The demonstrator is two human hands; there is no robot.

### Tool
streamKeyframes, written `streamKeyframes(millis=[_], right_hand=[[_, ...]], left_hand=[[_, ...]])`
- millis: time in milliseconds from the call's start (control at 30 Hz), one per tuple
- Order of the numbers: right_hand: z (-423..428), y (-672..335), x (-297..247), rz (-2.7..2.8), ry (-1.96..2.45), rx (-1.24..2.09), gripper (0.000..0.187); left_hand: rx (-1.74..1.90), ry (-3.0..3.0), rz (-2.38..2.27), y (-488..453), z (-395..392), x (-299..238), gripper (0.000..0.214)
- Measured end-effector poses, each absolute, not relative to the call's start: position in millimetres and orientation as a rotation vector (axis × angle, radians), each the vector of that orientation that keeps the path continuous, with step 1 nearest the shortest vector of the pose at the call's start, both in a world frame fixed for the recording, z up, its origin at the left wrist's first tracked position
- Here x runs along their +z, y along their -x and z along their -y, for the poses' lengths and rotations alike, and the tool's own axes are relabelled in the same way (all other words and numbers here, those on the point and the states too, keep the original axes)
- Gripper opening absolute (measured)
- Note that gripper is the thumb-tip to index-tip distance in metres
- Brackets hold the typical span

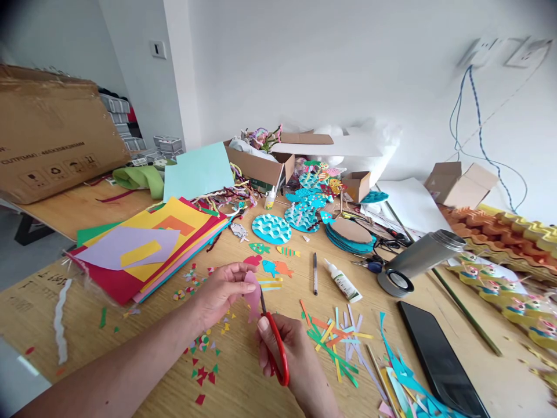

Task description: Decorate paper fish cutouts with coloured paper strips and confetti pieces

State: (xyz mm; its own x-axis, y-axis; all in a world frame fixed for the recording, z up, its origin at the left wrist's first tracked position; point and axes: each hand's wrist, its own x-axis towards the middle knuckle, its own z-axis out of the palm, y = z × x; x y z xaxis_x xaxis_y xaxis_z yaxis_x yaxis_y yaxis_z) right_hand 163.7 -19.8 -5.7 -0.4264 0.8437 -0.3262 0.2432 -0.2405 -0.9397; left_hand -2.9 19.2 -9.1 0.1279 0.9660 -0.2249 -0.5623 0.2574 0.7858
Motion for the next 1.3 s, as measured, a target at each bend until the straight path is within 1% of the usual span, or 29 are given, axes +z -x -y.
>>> streamKeyframes(millis=[300,1300], right_hand=[[21.0,-163.8,-3.6,1.494,1.255,1.758,0.053],[20.1,-164.6,-6.9,1.502,1.226,1.746,0.053]], left_hand=[[1.19,-0.599,-0.799,3.8,-18.4,-8.0,0.039],[1.175,-0.535,-0.78,4.5,-21.3,-10.5,0.044]])
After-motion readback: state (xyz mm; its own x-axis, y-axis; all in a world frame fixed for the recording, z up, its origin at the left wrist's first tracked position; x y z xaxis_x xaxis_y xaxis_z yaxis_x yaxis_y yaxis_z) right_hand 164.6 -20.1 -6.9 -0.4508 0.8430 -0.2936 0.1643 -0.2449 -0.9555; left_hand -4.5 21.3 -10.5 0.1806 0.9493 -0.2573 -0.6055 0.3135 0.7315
